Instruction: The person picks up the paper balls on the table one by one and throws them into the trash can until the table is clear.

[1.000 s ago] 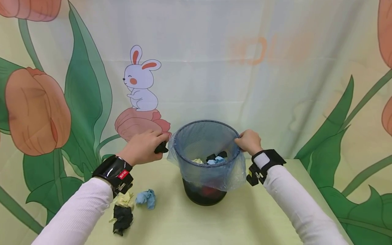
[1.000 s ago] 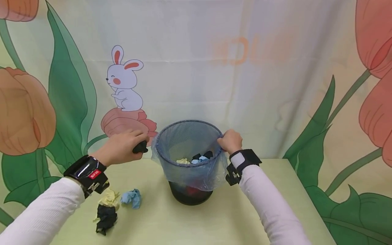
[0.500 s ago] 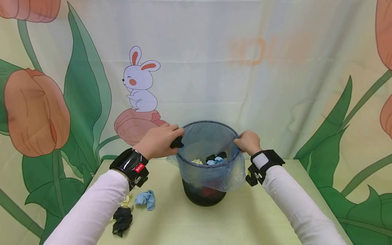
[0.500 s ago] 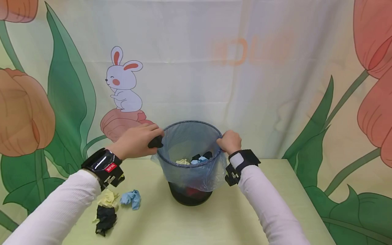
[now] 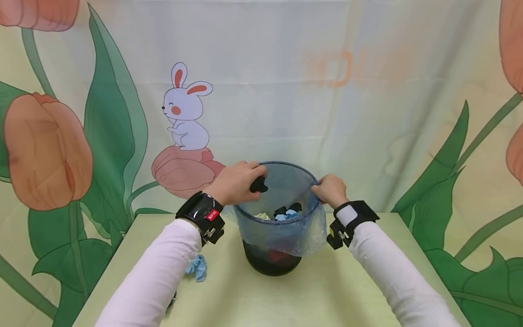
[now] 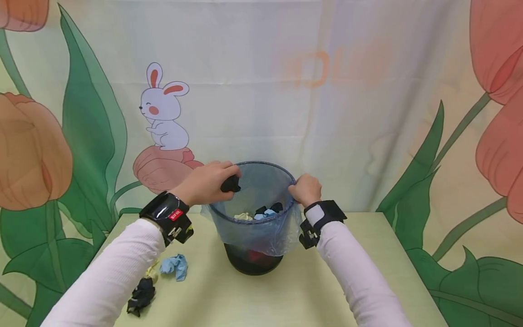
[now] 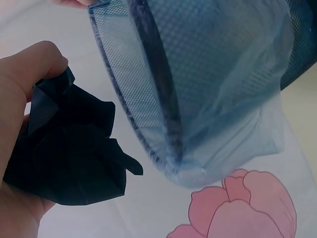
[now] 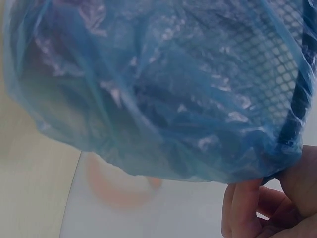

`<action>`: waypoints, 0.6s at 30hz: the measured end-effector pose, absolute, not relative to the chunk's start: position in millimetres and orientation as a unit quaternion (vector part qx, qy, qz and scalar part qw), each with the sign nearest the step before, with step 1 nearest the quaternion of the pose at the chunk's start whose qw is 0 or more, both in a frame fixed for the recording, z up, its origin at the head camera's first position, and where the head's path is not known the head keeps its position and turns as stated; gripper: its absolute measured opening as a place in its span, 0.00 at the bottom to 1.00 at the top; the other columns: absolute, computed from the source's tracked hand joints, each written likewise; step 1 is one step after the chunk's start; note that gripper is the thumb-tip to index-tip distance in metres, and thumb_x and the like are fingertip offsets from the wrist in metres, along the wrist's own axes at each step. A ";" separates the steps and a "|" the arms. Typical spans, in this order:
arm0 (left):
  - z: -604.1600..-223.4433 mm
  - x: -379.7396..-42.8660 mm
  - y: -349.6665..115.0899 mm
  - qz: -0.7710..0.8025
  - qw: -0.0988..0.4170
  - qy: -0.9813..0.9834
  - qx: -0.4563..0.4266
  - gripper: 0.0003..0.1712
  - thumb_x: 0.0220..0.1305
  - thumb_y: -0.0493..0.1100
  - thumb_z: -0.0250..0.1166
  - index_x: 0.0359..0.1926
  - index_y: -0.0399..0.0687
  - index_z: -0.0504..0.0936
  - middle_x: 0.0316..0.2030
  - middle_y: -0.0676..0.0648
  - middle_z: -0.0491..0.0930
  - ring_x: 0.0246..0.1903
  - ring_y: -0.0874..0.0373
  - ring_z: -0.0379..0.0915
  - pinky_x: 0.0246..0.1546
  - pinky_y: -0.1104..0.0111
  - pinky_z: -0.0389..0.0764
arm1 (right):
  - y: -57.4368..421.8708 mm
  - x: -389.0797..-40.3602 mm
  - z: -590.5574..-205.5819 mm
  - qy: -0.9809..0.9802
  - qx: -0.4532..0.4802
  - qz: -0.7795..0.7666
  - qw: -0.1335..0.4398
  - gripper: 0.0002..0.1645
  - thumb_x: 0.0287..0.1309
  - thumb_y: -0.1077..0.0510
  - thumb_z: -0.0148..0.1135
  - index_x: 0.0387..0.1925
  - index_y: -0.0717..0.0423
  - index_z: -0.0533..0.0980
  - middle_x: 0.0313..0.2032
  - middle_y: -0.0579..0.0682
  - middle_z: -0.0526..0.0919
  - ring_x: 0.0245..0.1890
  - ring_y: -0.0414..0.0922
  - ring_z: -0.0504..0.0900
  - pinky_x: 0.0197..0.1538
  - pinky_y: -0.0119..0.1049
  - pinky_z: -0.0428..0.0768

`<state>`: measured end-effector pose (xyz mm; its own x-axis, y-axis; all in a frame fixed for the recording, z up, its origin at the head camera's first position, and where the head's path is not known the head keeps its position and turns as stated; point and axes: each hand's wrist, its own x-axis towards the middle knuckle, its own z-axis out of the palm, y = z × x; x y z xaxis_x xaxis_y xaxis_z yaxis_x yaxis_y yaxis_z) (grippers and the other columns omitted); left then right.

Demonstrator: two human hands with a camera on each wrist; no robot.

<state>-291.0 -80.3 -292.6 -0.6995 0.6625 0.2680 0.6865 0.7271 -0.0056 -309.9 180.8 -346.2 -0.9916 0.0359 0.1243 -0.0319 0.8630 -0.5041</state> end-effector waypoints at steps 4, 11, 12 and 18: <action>-295.7 -293.7 -74.0 -0.058 0.124 -0.920 -0.367 0.21 0.52 0.47 0.65 0.49 0.53 0.73 0.42 0.49 0.74 0.39 0.53 0.70 0.33 0.63 0.80 | 180.0 -309.8 -346.7 -0.963 -0.003 0.261 0.066 0.25 0.48 0.64 0.50 0.03 0.47 0.55 0.04 0.43 0.60 0.07 0.40 0.68 0.14 0.26 0.49; -296.9 -299.6 -68.7 -0.060 0.117 -0.923 -0.363 0.21 0.53 0.46 0.64 0.49 0.54 0.73 0.44 0.50 0.74 0.40 0.53 0.70 0.33 0.63 0.79 | 178.8 -311.8 -347.8 -0.964 -0.010 0.258 0.065 0.25 0.48 0.63 0.51 0.02 0.48 0.56 0.04 0.43 0.61 0.11 0.45 0.75 0.14 0.26 0.50; -296.6 -300.1 -68.3 -0.060 0.114 -0.923 -0.361 0.21 0.53 0.47 0.64 0.50 0.54 0.73 0.44 0.50 0.74 0.40 0.53 0.70 0.33 0.63 0.79 | 178.8 -312.0 -348.2 -0.964 -0.011 0.258 0.065 0.25 0.48 0.63 0.51 0.02 0.48 0.56 0.04 0.43 0.61 0.10 0.45 0.74 0.13 0.26 0.50; -295.7 -301.5 -67.0 -0.062 0.098 -0.928 -0.355 0.22 0.53 0.47 0.64 0.51 0.54 0.74 0.46 0.50 0.74 0.41 0.53 0.70 0.35 0.62 0.79 | 179.6 -311.4 -348.7 -0.963 -0.013 0.262 0.064 0.25 0.48 0.63 0.51 0.02 0.48 0.56 0.04 0.43 0.61 0.08 0.41 0.71 0.14 0.26 0.49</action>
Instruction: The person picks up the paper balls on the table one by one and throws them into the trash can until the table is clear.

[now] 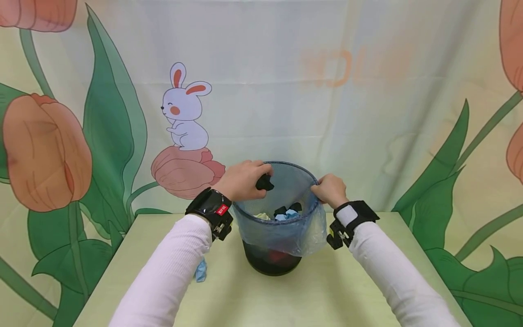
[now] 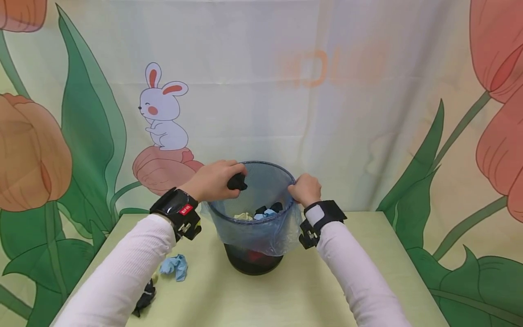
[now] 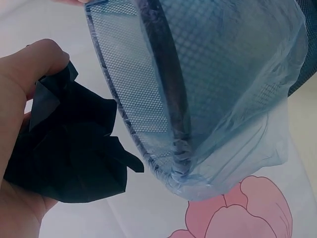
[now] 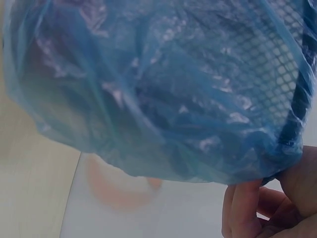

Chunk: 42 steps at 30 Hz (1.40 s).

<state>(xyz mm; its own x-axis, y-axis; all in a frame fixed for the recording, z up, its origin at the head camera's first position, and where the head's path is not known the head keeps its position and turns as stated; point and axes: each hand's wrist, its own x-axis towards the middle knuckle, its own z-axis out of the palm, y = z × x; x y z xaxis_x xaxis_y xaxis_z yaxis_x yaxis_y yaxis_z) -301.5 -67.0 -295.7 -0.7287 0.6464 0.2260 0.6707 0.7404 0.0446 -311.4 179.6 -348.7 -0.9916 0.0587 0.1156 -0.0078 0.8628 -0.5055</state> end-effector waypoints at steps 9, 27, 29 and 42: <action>-298.1 -301.6 -67.1 -0.073 0.098 -0.928 -0.351 0.23 0.53 0.48 0.65 0.52 0.55 0.74 0.45 0.50 0.75 0.40 0.55 0.71 0.33 0.64 0.79 | 179.5 -310.1 -348.5 -0.962 -0.008 0.264 0.066 0.25 0.48 0.63 0.51 0.02 0.47 0.56 0.04 0.43 0.62 0.08 0.40 0.69 0.14 0.26 0.48; -311.2 -301.3 -82.4 -0.088 0.082 -0.932 -0.343 0.23 0.56 0.52 0.63 0.53 0.52 0.75 0.51 0.48 0.73 0.48 0.53 0.71 0.43 0.62 0.79 | 180.1 -309.8 -348.9 -0.963 -0.004 0.261 0.069 0.25 0.47 0.63 0.51 0.02 0.47 0.56 0.04 0.43 0.62 0.10 0.44 0.74 0.14 0.26 0.49; -312.3 -300.0 -87.8 -0.094 0.086 -0.932 -0.338 0.23 0.56 0.52 0.62 0.53 0.52 0.75 0.51 0.48 0.73 0.49 0.53 0.71 0.42 0.61 0.79 | 180.5 -309.9 -349.2 -0.963 -0.003 0.260 0.072 0.25 0.47 0.63 0.51 0.02 0.47 0.56 0.04 0.43 0.63 0.10 0.43 0.74 0.14 0.26 0.49; -330.1 -300.3 -137.3 -0.145 0.117 -0.939 -0.290 0.18 0.58 0.46 0.61 0.49 0.45 0.77 0.45 0.45 0.76 0.43 0.52 0.72 0.44 0.60 0.77 | 179.2 -310.2 -349.7 -0.963 -0.005 0.259 0.079 0.25 0.46 0.63 0.51 0.01 0.47 0.57 0.03 0.42 0.63 0.08 0.40 0.69 0.14 0.26 0.51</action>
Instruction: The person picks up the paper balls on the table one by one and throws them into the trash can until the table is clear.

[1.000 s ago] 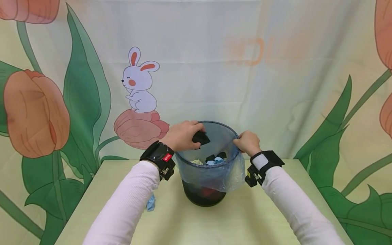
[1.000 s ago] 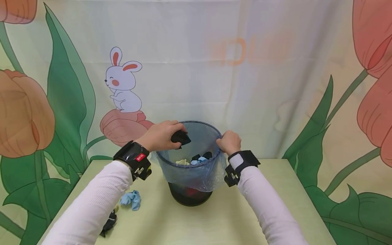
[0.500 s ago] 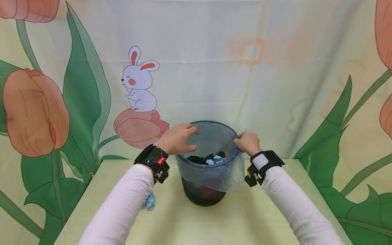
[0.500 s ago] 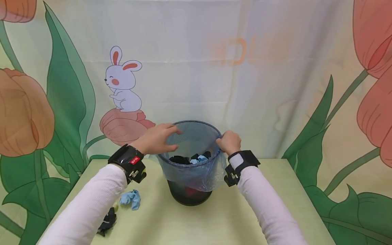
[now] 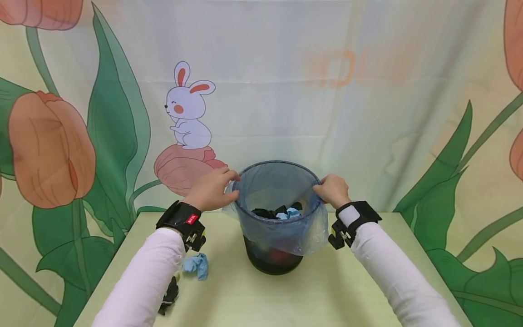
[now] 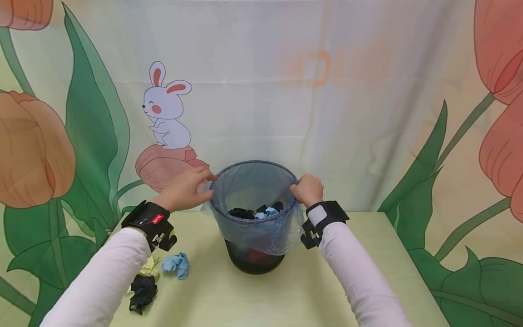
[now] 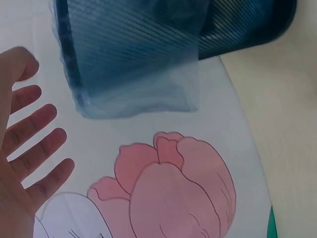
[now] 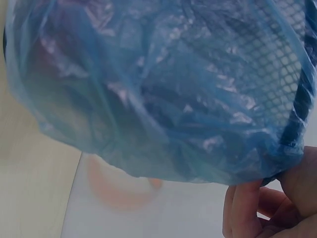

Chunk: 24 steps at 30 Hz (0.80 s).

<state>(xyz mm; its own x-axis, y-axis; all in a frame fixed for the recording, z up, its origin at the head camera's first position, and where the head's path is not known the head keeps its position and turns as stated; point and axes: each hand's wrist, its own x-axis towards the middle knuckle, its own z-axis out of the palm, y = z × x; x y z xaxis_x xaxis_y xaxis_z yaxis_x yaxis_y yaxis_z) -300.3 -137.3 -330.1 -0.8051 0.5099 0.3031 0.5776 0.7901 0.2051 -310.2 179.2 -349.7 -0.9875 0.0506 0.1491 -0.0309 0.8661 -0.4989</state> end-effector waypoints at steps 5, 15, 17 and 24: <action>-340.3 -302.5 -157.0 -0.146 0.133 -0.940 -0.279 0.16 0.57 0.42 0.59 0.47 0.44 0.78 0.44 0.45 0.77 0.43 0.52 0.74 0.44 0.59 0.78 | 179.5 -309.8 -350.4 -0.963 -0.007 0.258 0.078 0.25 0.47 0.63 0.51 0.01 0.47 0.57 0.04 0.42 0.62 0.08 0.40 0.69 0.14 0.26 0.50; -374.5 -295.6 -180.7 -0.126 0.131 -0.956 -0.231 0.17 0.53 0.47 0.64 0.44 0.46 0.78 0.41 0.45 0.79 0.41 0.51 0.75 0.38 0.58 0.80 | 179.9 -311.1 -351.5 -0.965 -0.009 0.250 0.083 0.25 0.47 0.62 0.52 0.01 0.47 0.57 0.04 0.42 0.62 0.08 0.40 0.70 0.14 0.26 0.51; -383.5 -293.5 -183.4 -0.127 0.112 -0.962 -0.212 0.19 0.53 0.49 0.65 0.46 0.47 0.77 0.43 0.45 0.78 0.42 0.50 0.75 0.37 0.56 0.80 | 179.7 -310.9 -351.0 -0.964 -0.007 0.251 0.083 0.25 0.47 0.62 0.52 0.01 0.47 0.57 0.04 0.42 0.61 0.08 0.40 0.70 0.14 0.26 0.51; -421.0 -289.8 -192.2 -0.119 0.049 -0.979 -0.160 0.31 0.50 0.52 0.67 0.54 0.45 0.74 0.53 0.39 0.72 0.51 0.43 0.70 0.44 0.48 0.77 | 179.5 -310.9 -350.5 -0.964 -0.007 0.253 0.081 0.25 0.47 0.62 0.51 0.02 0.47 0.56 0.04 0.42 0.61 0.08 0.40 0.70 0.14 0.26 0.51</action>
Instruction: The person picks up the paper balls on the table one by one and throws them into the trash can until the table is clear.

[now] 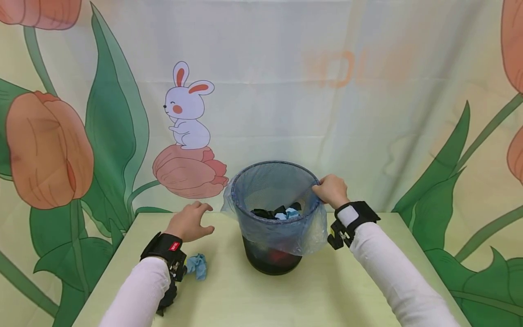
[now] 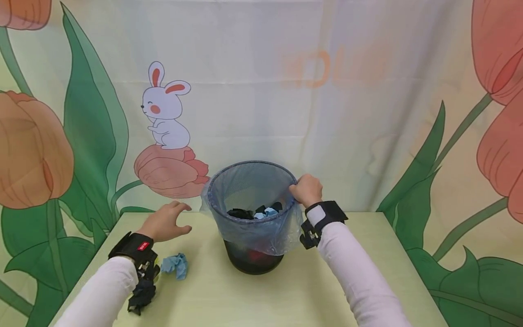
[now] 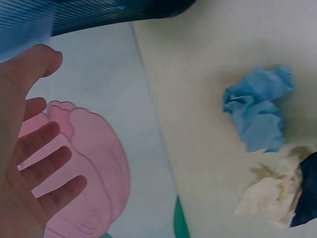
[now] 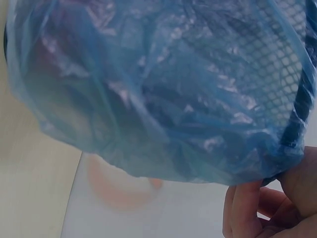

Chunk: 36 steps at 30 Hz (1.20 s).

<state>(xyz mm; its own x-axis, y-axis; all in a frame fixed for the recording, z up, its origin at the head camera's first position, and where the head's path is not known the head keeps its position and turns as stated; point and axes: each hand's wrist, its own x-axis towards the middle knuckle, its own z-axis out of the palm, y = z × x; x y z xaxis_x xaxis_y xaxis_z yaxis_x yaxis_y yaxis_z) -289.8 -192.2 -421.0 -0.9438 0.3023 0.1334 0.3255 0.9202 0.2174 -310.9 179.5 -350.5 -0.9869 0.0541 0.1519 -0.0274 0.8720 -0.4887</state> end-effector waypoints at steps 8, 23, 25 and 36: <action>-461.2 -283.9 -195.7 -0.127 0.011 -0.985 -0.114 0.42 0.46 0.55 0.71 0.61 0.45 0.67 0.59 0.37 0.66 0.55 0.38 0.65 0.47 0.45 0.75 | 179.6 -311.0 -348.8 -0.964 -0.010 0.255 0.074 0.25 0.47 0.62 0.52 0.02 0.47 0.57 0.05 0.43 0.62 0.07 0.39 0.69 0.14 0.26 0.52; -528.3 -262.0 -195.0 -0.130 -0.006 -0.988 -0.084 0.45 0.40 0.54 0.74 0.60 0.45 0.67 0.56 0.36 0.68 0.53 0.36 0.66 0.42 0.43 0.74 | 179.7 -311.2 -351.1 -0.963 -0.015 0.257 0.078 0.25 0.48 0.63 0.51 0.02 0.48 0.56 0.05 0.43 0.62 0.07 0.39 0.69 0.13 0.25 0.54; -534.7 -261.3 -195.7 -0.135 -0.010 -0.988 -0.077 0.46 0.40 0.55 0.74 0.60 0.45 0.67 0.56 0.36 0.68 0.52 0.35 0.66 0.42 0.42 0.74 | 179.2 -311.6 -350.9 -0.963 -0.019 0.256 0.077 0.25 0.48 0.63 0.52 0.02 0.48 0.57 0.04 0.43 0.62 0.07 0.39 0.68 0.13 0.25 0.54; -567.1 -253.5 -194.2 -0.158 -0.046 -0.985 -0.046 0.47 0.37 0.55 0.75 0.60 0.46 0.67 0.53 0.35 0.68 0.51 0.34 0.64 0.36 0.42 0.74 | 177.8 -310.5 -349.3 -0.964 -0.021 0.253 0.075 0.25 0.48 0.63 0.52 0.02 0.48 0.57 0.05 0.42 0.61 0.07 0.39 0.68 0.13 0.25 0.56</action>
